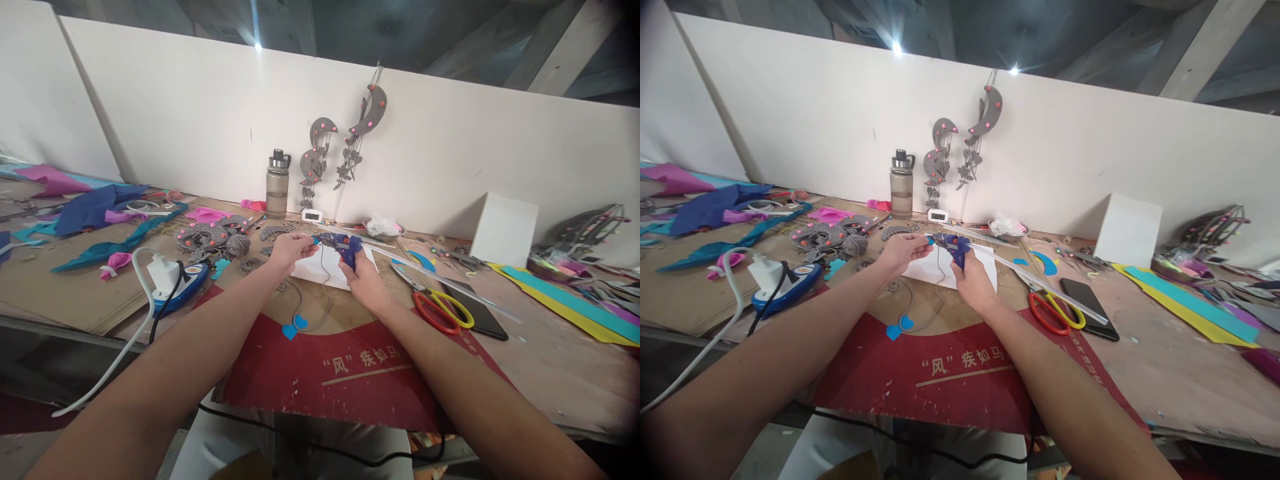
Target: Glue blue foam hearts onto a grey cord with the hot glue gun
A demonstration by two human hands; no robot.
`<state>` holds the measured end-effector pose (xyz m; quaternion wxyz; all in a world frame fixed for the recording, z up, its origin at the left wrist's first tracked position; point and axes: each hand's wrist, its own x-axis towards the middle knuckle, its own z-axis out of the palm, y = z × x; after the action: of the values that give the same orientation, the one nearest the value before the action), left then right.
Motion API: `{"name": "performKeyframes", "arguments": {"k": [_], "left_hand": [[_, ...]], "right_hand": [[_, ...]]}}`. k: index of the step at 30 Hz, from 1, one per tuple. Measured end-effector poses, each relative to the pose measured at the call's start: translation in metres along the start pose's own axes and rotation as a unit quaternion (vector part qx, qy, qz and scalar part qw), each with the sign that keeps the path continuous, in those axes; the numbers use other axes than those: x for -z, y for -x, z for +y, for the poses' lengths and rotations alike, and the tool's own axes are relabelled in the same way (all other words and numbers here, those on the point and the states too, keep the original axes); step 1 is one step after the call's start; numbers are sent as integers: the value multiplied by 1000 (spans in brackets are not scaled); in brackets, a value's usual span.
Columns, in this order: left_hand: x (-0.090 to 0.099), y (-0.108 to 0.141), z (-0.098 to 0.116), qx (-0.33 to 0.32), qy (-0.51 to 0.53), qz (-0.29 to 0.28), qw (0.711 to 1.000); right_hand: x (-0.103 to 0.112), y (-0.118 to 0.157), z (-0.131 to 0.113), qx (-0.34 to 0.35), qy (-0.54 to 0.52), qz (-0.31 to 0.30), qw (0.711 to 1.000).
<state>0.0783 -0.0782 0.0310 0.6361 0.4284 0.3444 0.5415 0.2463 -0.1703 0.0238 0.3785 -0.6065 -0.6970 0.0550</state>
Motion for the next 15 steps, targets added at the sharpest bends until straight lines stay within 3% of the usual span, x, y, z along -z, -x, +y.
{"name": "performKeyframes", "arguments": {"k": [15], "left_hand": [[2,-1,1,-5,-14,-9,1000]], "right_hand": [[2,1,0,1,-39,9,999]]}}
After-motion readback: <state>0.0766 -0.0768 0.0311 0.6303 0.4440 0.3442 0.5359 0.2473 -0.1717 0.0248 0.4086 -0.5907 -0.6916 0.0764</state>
